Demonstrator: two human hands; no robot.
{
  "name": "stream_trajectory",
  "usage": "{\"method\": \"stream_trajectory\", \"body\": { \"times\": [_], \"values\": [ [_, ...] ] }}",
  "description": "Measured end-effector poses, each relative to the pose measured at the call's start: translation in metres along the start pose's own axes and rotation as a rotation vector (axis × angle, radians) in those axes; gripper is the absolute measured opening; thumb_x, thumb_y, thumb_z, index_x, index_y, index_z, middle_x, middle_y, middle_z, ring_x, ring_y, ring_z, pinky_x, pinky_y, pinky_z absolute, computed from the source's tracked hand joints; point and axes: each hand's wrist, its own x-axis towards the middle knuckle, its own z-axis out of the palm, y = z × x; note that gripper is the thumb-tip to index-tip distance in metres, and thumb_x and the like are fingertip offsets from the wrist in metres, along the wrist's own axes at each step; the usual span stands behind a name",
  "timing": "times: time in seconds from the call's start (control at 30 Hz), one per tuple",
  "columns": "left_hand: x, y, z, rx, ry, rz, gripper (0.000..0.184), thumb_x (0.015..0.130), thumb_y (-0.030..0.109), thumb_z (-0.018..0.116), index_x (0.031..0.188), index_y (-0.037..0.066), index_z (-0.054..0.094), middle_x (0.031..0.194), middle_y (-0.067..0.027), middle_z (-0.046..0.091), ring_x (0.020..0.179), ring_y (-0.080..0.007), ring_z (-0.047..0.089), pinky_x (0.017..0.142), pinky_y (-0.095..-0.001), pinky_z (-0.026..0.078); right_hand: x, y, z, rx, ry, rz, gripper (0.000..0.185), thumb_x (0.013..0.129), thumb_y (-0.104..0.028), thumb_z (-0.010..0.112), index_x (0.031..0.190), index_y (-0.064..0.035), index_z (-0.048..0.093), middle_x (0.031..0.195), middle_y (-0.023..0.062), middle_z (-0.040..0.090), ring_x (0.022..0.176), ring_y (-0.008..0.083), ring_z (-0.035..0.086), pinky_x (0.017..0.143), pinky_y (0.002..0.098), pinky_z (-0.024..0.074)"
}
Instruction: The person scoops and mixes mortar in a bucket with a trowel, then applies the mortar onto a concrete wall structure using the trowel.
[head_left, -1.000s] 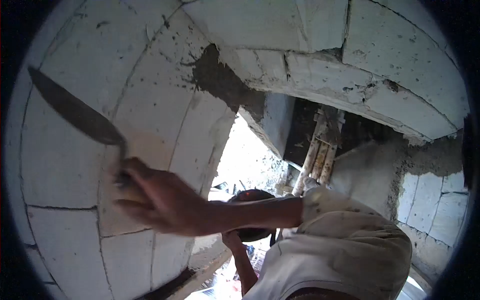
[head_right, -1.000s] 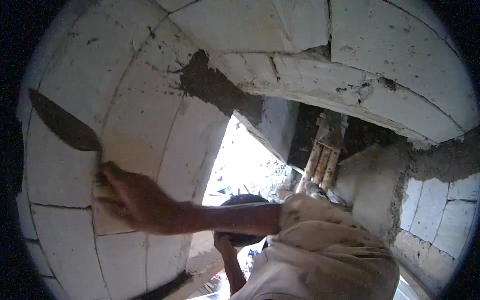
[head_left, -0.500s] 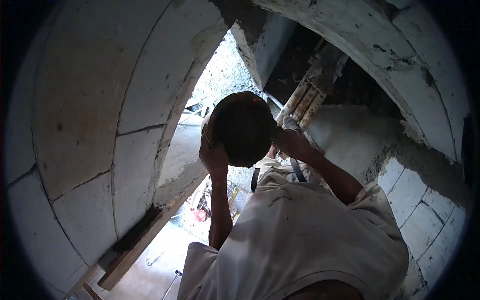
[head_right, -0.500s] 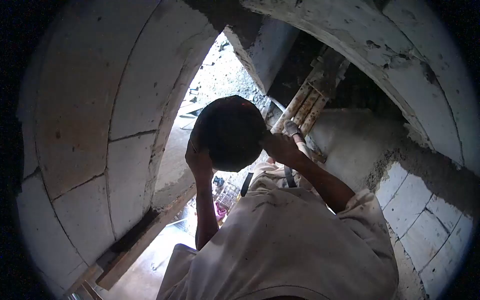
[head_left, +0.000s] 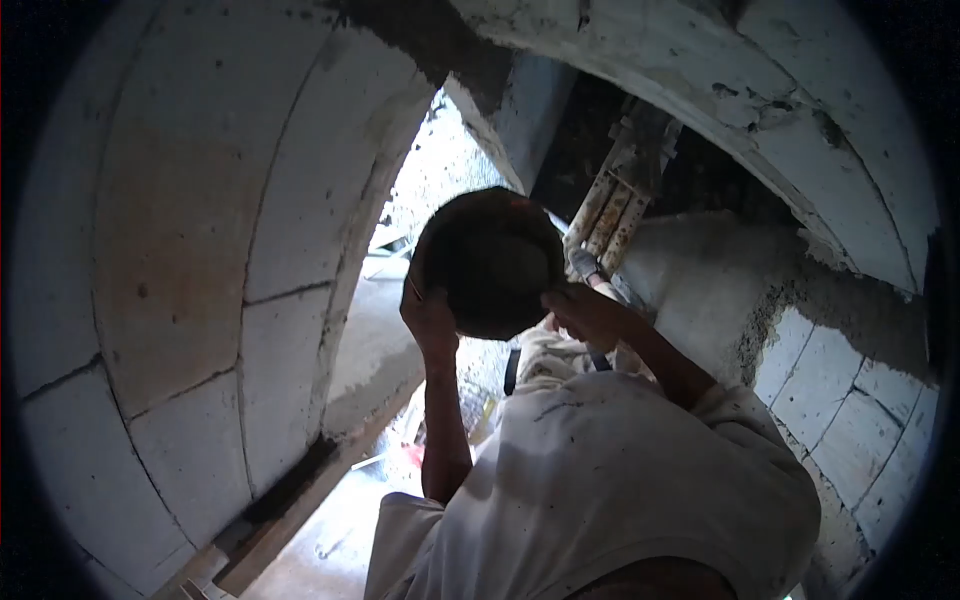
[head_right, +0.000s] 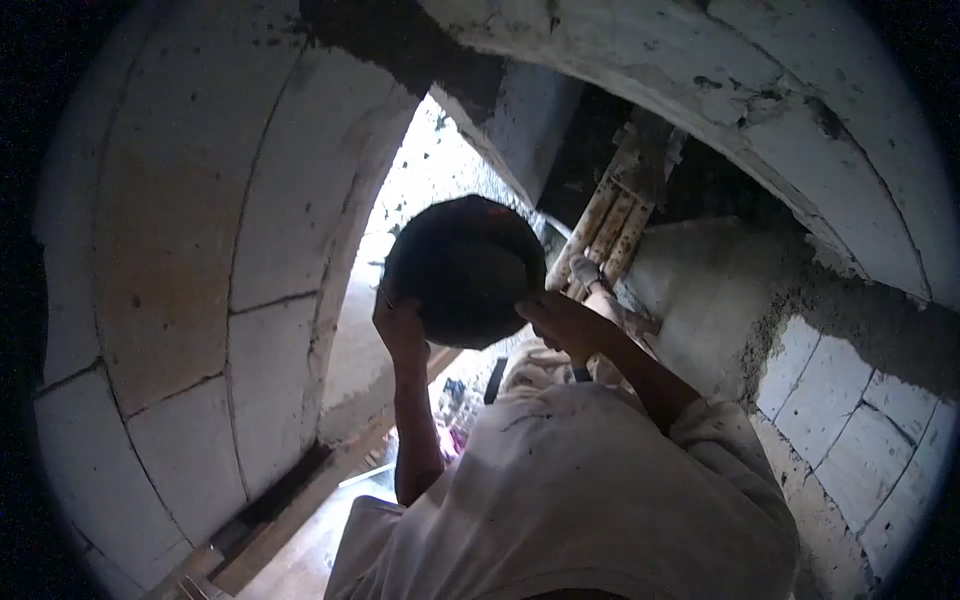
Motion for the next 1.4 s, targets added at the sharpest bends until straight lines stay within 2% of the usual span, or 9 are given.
{"method": "stream_trajectory", "body": {
  "times": [0.27,0.47,0.73,0.83,0.9,1.0,1.13,1.27,1.4],
  "values": [
    [0.019,-0.033,0.003,-0.164,0.060,-0.081,0.062,0.065,-0.011,0.044,0.125,-0.002,0.053,0.116,-0.0107,0.060,0.106,-0.0214,0.056,0.094,-0.0325,0.044,-0.006,-0.014,0.021,0.695,-0.021,0.189,0.042,0.092,-0.048,0.051,0.106,-0.0086,0.053,0.065,0.0008,0.048,0.046,0.0107,0.043,0.042,0.0254,0.0372],
    [0.021,-0.057,-0.022,-0.177,0.065,-0.104,0.070,0.062,-0.012,0.042,0.131,-0.002,0.049,0.127,-0.0133,0.055,0.115,-0.0258,0.053,0.102,-0.0374,0.039,-0.030,-0.047,0.030,1.047,0.001,-0.214,0.043,0.094,-0.043,0.050,0.114,-0.0056,0.048,0.074,0.0050,0.053,0.048,0.0130,0.049,0.041,0.0250,0.0407],
    [0.000,-0.053,-0.061,0.009,0.136,-0.120,0.068,0.063,-0.009,0.041,0.130,0.000,0.051,0.122,-0.0104,0.058,0.110,-0.0217,0.055,0.094,-0.0337,0.043,0.017,-0.084,0.022,0.698,1.372,-0.779,0.042,0.089,-0.021,0.063,0.121,-0.0070,0.039,0.084,0.0039,0.052,0.065,0.0124,0.053,0.053,0.0263,0.0464],
    [-0.012,-0.057,-0.079,0.025,0.193,-0.133,0.068,0.061,-0.010,0.042,0.128,-0.002,0.052,0.122,-0.0127,0.058,0.111,-0.0242,0.055,0.097,-0.0354,0.042,0.189,-0.036,0.015,-0.219,1.562,-0.584,0.030,0.093,-0.021,0.054,0.117,-0.0051,0.046,0.097,0.0086,0.054,0.083,0.0173,0.054,0.070,0.0316,0.0446],
    [-0.027,-0.048,-0.082,0.031,0.165,-0.058,0.067,0.061,-0.010,0.042,0.127,-0.003,0.052,0.122,-0.0143,0.058,0.110,-0.0258,0.056,0.098,-0.0369,0.042,0.317,-0.070,0.045,-0.724,1.469,-0.681,0.027,0.095,-0.021,0.048,0.115,-0.0038,0.051,0.106,0.0118,0.056,0.096,0.0205,0.054,0.081,0.0352,0.0434],
    [-0.047,-0.055,-0.094,0.043,0.255,-0.091,0.068,0.061,-0.010,0.042,0.128,-0.001,0.052,0.123,-0.0133,0.057,0.113,-0.0262,0.053,0.098,-0.0353,0.041,0.168,-0.329,0.128,0.162,0.919,-1.156,0.024,0.089,-0.015,0.057,0.105,0.0004,0.050,0.094,0.0182,0.059,0.079,0.0342,0.059,0.069,0.0418,0.0473],
    [-0.064,-0.065,-0.106,-0.043,0.288,-0.183,0.064,0.060,-0.009,0.044,0.124,-0.004,0.054,0.122,-0.0141,0.058,0.109,-0.0263,0.056,0.096,-0.0370,0.044,0.059,-0.368,0.137,0.296,0.594,-1.408,0.030,0.091,-0.014,0.057,0.112,-0.0021,0.039,0.080,0.0118,0.048,0.062,0.0218,0.051,0.056,0.0349,0.0450],
    [-0.057,-0.099,-0.108,0.009,0.300,-0.162,0.063,0.060,-0.008,0.046,0.122,-0.004,0.056,0.121,-0.0141,0.059,0.108,-0.0263,0.057,0.094,-0.0373,0.045,0.069,-0.241,0.090,-0.166,0.501,-1.241,0.023,0.092,-0.019,0.057,0.103,-0.0009,0.049,0.087,0.0102,0.054,0.070,0.0177,0.056,0.061,0.0338,0.0466],
    [-0.051,-0.089,-0.090,-0.067,0.260,-0.219,0.065,0.059,-0.009,0.043,0.123,-0.003,0.056,0.122,-0.0144,0.058,0.110,-0.0264,0.056,0.096,-0.0364,0.043,-0.001,-0.093,0.044,-0.523,0.243,-0.250,0.041,0.095,-0.040,0.050,0.101,-0.0001,0.059,0.090,0.0214,0.062,0.087,0.0346,0.063,0.075,0.0440,0.0482]
  ]
}}
